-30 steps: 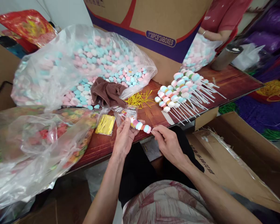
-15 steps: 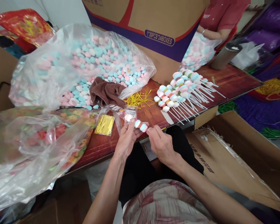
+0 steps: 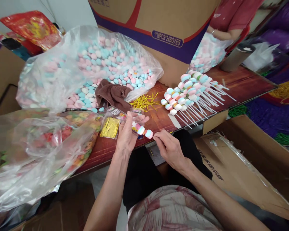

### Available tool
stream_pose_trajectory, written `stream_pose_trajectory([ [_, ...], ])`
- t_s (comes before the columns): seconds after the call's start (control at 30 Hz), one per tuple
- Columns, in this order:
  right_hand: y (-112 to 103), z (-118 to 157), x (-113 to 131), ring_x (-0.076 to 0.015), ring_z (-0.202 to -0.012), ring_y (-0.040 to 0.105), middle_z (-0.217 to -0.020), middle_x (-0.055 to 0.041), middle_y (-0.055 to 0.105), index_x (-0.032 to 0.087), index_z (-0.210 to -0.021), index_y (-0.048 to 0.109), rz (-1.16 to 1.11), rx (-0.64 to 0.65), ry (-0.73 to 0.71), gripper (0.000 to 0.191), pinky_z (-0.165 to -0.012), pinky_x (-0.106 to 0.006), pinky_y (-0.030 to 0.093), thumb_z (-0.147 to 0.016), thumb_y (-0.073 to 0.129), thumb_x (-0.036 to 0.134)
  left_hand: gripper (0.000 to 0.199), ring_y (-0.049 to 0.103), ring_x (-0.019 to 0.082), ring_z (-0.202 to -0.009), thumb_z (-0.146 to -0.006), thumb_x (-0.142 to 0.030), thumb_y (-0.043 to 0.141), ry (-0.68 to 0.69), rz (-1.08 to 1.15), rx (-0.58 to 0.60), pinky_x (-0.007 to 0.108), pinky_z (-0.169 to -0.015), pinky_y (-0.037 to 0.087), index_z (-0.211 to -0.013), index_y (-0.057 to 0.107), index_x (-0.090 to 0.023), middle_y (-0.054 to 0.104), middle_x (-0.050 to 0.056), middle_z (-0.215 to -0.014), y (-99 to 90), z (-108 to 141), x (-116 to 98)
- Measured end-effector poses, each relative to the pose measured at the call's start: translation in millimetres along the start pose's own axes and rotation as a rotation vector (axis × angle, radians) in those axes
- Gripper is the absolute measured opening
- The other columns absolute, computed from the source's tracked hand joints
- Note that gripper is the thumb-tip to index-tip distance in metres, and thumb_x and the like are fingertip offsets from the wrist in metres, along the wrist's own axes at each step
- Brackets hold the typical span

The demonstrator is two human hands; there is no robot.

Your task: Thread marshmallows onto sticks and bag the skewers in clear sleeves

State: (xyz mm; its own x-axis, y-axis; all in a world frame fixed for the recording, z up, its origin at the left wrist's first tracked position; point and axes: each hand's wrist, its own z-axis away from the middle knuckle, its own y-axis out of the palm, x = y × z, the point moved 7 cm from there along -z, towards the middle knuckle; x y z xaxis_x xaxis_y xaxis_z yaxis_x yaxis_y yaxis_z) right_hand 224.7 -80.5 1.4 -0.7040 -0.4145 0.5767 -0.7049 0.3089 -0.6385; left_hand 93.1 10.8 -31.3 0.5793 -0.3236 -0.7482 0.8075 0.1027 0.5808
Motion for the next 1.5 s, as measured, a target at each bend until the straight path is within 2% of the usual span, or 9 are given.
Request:
stream_pose_trajectory([
  [0.13,-3,-1,1,-0.0124,-0.064,0.052,-0.074,-0.0028,0.057,0.017,-0.087,0.060,0.246,0.041,-0.122,0.019,-0.060,-0.024,0.039,-0.099,0.046,0.014,0.033,0.075,0.020,-0.076,-0.090,-0.047,0.060,-0.136,0.027,-0.093,0.025,-0.067,0.056,-0.080,0.062,-0.015,0.073,0.005,-0.075,-5.1,3,10],
  [0.27,-9,0,4,-0.0117,-0.059,0.048,-0.070,-0.0012,0.055,0.016,-0.087,0.061,0.363,0.018,-0.223,0.016,-0.059,-0.024,0.037,-0.098,0.049,0.012,0.036,0.074,0.020,-0.086,-0.094,-0.044,0.055,-0.260,0.126,-0.143,0.028,-0.075,0.057,-0.075,0.060,-0.014,0.072,0.007,-0.076,-8.9,7,19],
  [0.4,-6,2,9,-0.0122,-0.059,0.047,-0.068,-0.0004,0.053,0.016,-0.087,0.061,0.410,-0.046,-0.231,0.015,-0.060,-0.025,0.037,-0.097,0.050,0.011,0.039,0.073,0.022,-0.094,-0.094,-0.047,0.053,-0.206,0.198,-0.143,0.033,-0.085,0.056,-0.075,0.060,-0.014,0.072,0.007,-0.075,-3.6,7,22],
  [0.57,4,7,16,-0.0121,-0.057,0.048,-0.067,0.0000,0.052,0.015,-0.090,0.061,0.375,-0.069,-0.193,0.016,-0.058,-0.026,0.035,-0.096,0.048,0.009,0.042,0.073,0.021,-0.093,-0.095,-0.053,0.048,-0.103,0.178,-0.150,0.027,-0.075,0.054,-0.078,0.059,-0.016,0.070,0.005,-0.074,1.7,10,25],
  [0.73,10,10,14,-0.0129,-0.063,0.054,-0.073,-0.0021,0.057,0.019,-0.088,0.060,0.047,0.000,0.006,0.020,-0.061,-0.025,0.041,-0.098,0.044,0.013,0.042,0.073,0.021,-0.093,-0.085,-0.060,0.059,-0.080,0.153,-0.138,0.027,-0.075,0.052,-0.082,0.058,-0.018,0.067,0.001,-0.074,-3.6,8,25],
  [0.97,18,9,7,-0.0121,-0.063,0.051,-0.069,0.0009,0.056,0.019,-0.079,0.060,-0.395,-0.047,0.362,0.019,-0.060,-0.025,0.042,-0.096,0.051,0.023,0.033,0.063,0.008,-0.057,-0.078,-0.047,0.075,-0.018,0.133,-0.017,0.021,-0.066,0.051,-0.082,0.058,-0.019,0.059,-0.006,-0.063,4.8,8,24],
  [1.23,23,8,-9,-0.0106,-0.055,0.048,-0.060,0.0038,0.052,0.018,-0.073,0.060,-0.639,0.026,0.605,0.022,-0.053,-0.022,0.039,-0.092,0.056,0.031,0.026,0.068,0.012,-0.068,-0.077,-0.033,0.078,-0.153,0.143,0.087,0.023,-0.066,0.054,-0.080,0.058,-0.017,0.060,-0.005,-0.065,5.7,11,20],
  [1.37,8,5,-15,-0.0109,-0.055,0.047,-0.061,0.0034,0.052,0.019,-0.074,0.058,-0.441,-0.003,0.494,0.023,-0.053,-0.023,0.039,-0.094,0.055,0.029,0.025,0.071,0.017,-0.075,-0.079,-0.032,0.077,-0.192,0.158,0.091,0.027,-0.067,0.056,-0.080,0.058,-0.016,0.063,-0.003,-0.067,3.5,10,20],
  [1.5,1,-2,-6,-0.0137,-0.066,0.053,-0.072,-0.0025,0.057,0.019,-0.079,0.059,-0.077,-0.006,0.137,0.022,-0.063,-0.025,0.043,-0.098,0.047,0.022,0.021,0.073,0.020,-0.079,-0.079,-0.028,0.076,-0.246,0.116,0.082,0.027,-0.063,0.055,-0.080,0.060,-0.016,0.065,-0.001,-0.069,3.7,11,30],
])
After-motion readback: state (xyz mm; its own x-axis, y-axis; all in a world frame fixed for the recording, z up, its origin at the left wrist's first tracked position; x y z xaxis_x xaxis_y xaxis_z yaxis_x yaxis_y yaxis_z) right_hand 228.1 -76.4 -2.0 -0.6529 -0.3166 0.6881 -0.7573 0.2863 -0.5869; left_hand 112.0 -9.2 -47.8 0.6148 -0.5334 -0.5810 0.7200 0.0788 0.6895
